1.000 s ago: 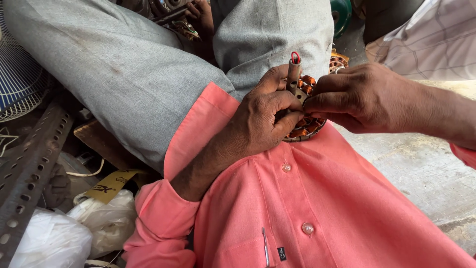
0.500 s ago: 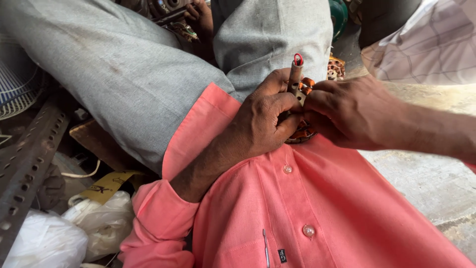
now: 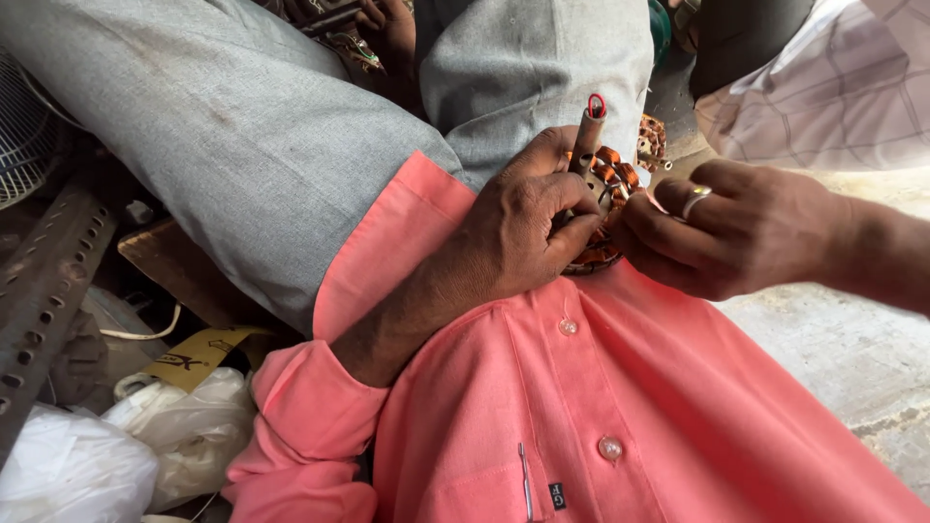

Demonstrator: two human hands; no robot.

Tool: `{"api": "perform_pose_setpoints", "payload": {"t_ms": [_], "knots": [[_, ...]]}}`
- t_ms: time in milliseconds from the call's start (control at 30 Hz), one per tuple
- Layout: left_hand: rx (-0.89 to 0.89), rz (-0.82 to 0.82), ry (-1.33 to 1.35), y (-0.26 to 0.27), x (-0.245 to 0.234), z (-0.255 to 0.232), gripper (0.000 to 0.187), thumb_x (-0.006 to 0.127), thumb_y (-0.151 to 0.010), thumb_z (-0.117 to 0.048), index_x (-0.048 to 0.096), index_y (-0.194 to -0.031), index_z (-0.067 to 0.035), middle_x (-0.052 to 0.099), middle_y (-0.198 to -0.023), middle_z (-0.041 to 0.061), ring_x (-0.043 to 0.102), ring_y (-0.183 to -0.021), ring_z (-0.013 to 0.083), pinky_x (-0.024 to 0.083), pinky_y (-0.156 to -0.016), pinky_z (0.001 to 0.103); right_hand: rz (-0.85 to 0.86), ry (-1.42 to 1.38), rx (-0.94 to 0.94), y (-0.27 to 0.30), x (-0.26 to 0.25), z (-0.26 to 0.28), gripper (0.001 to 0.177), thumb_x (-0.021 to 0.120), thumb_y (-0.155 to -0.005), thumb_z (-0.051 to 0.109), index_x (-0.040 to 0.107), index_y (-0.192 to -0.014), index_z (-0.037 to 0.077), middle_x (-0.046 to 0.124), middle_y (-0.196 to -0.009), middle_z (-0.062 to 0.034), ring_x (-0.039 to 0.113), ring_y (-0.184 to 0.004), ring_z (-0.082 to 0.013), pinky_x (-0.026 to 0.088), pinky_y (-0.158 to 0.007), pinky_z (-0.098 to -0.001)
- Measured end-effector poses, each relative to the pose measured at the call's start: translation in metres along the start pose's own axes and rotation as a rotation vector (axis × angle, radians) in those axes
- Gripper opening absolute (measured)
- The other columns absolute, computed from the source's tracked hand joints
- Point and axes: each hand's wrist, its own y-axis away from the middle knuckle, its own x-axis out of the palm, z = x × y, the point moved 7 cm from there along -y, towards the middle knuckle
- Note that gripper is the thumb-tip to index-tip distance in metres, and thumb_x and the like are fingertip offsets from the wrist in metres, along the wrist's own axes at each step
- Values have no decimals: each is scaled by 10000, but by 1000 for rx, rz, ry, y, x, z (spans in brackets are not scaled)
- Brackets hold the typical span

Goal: Repairing the copper winding and wiring of a ceiling fan motor stator.

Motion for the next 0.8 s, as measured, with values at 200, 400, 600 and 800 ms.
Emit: {"api": "perform_pose_setpoints", "payload": {"t_ms": [200, 400, 600, 800], "knots": [[14, -4, -9, -1, 0, 0, 120, 761, -844, -39, 664, -912, -16, 577, -1286, 174, 630, -1176, 320, 550, -988, 394, 80, 45, -106, -9, 10, 7, 230, 740, -805, 146, 767, -1026, 86, 709, -996, -37, 672, -739, -136, 532, -567, -280], [-6, 15, -21, -2, 1, 2, 106, 752, -837, -32, 695, -925, -15, 565, -1294, 182, 622, -1188, 325, 543, -1014, 403, 332, -589, 524, -8, 42, -22, 159, 708, -832, 206, 752, -915, 77, 719, -834, -81, 685, -651, -222, 543, -552, -385], [-52, 39, -24, -3, 3, 4, 86, 741, -864, -58, 687, -916, -16, 562, -1281, 186, 634, -1186, 296, 564, -994, 378, 719, -807, 991, 25, 60, -28, 275, 577, -982, 306, 764, -921, 115, 734, -708, -60, 704, -595, -189, 603, -577, -328], [18, 6, -24, -2, 0, -1, 132, 773, -858, -72, 684, -931, -6, 569, -1286, 185, 624, -1187, 305, 557, -993, 396, 203, -119, 159, 6, 17, -2, 287, 689, -921, 136, 751, -1187, 49, 702, -879, -53, 631, -646, -137, 500, -544, -310]]}}
